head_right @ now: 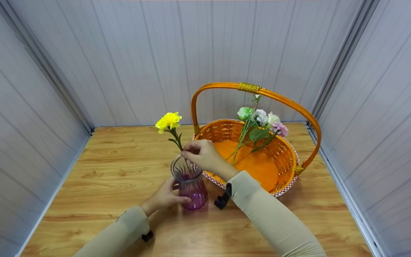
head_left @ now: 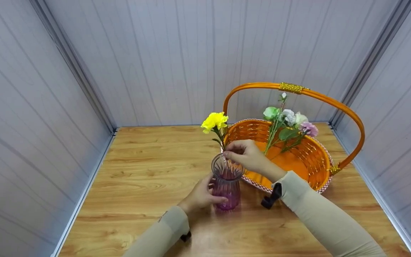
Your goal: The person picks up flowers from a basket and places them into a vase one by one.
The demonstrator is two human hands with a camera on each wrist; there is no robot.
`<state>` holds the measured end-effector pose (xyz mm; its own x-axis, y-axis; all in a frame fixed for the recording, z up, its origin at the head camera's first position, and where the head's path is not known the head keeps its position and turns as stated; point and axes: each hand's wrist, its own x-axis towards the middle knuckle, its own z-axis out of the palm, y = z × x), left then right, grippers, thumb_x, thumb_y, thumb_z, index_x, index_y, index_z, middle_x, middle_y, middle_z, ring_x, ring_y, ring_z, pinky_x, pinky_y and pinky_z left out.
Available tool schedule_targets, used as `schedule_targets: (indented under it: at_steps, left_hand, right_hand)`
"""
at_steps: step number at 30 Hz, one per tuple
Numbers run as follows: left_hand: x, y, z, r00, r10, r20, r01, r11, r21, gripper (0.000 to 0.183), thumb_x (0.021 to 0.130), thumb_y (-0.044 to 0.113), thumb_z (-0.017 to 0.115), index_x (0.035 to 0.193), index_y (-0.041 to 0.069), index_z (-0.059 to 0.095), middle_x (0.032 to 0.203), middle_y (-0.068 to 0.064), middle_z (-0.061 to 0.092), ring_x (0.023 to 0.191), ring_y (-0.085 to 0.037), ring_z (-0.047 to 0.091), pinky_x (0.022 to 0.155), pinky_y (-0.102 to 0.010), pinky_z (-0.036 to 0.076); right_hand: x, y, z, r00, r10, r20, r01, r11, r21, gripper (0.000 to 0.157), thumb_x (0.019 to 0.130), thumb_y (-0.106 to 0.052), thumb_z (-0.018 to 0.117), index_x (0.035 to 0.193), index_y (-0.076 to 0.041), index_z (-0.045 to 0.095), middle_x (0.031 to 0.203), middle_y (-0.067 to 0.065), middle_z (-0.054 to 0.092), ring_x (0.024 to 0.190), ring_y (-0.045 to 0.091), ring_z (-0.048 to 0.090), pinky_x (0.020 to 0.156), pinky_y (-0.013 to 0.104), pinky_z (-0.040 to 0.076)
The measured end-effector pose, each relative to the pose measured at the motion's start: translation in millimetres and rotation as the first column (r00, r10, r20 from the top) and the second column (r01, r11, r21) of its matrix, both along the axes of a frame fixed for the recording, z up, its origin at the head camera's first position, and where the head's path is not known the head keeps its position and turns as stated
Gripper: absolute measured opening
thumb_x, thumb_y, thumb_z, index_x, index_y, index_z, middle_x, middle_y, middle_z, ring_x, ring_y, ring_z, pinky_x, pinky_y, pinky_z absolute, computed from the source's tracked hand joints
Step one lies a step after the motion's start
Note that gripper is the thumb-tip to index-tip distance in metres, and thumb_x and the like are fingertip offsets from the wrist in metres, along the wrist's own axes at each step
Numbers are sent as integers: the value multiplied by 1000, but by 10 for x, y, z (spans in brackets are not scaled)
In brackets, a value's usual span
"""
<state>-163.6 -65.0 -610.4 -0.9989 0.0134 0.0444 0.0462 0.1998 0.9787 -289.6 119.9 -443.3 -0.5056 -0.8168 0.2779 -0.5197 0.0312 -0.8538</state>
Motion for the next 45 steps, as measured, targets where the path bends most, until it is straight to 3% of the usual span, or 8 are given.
schedule_targets:
  at_steps: [7,14,22,29,35,40,45]
  left_hand:
    - [-13,-6,-20,999,5,-33,-6,1000,-27,98,79,17,99,161,24,46,153,-9,59,140,-34,61,117,-51,56]
    - [6,-1,-3,1000,8,-19,-9,999,-33,98,80,21,99,162,26,45,153,-8,60,139,-35,61,117,-56,55]
    - [7,-23,15,1000,-8,-24,7,998,-64,94,79,25,99,159,30,49,154,0,61,140,-28,59,120,-57,52]
    - [17,-19,11,1000,4,-6,-5,998,-70,94,80,25,99,159,29,49,155,-1,61,143,-31,58,122,-57,51]
    - [19,-4,19,1000,6,10,-6,1000,-30,93,80,19,98,159,25,49,152,-5,61,141,-34,60,118,-52,56]
    - [5,-5,11,1000,13,13,-12,1000,-25,91,79,16,97,157,23,51,152,-7,61,142,-35,60,119,-53,54]
    - [5,-9,8,1000,13,22,-13,1000,-28,89,78,19,99,154,25,53,151,-5,61,142,-33,60,120,-54,53]
  right_hand:
    - [16,-36,-40,996,-26,-81,26,1000,-1,11,101,-9,75,99,1,80,80,6,68,68,7,49,60,18,43]
    - [-7,-43,-112,994,-56,-98,57,998,9,10,95,-12,84,99,-3,83,83,3,62,70,9,44,62,19,36]
    - [-95,61,-174,992,-88,-86,89,996,9,11,90,-7,87,100,-4,83,88,23,63,72,11,46,64,20,38]
    - [-175,210,-184,987,-133,-92,136,990,35,15,92,-14,89,105,-9,82,90,6,66,74,14,48,66,22,41]
    - [-234,335,-190,986,-156,-51,158,987,23,18,91,-14,89,106,-8,82,92,14,67,72,13,48,64,21,40]
    - [-293,437,-218,983,-180,-43,182,983,27,19,90,-13,90,105,-6,81,91,8,66,72,12,47,63,21,40]
    - [-338,546,-243,977,-206,-44,208,978,30,19,90,-11,89,106,-3,81,93,15,68,73,13,49,65,21,42]
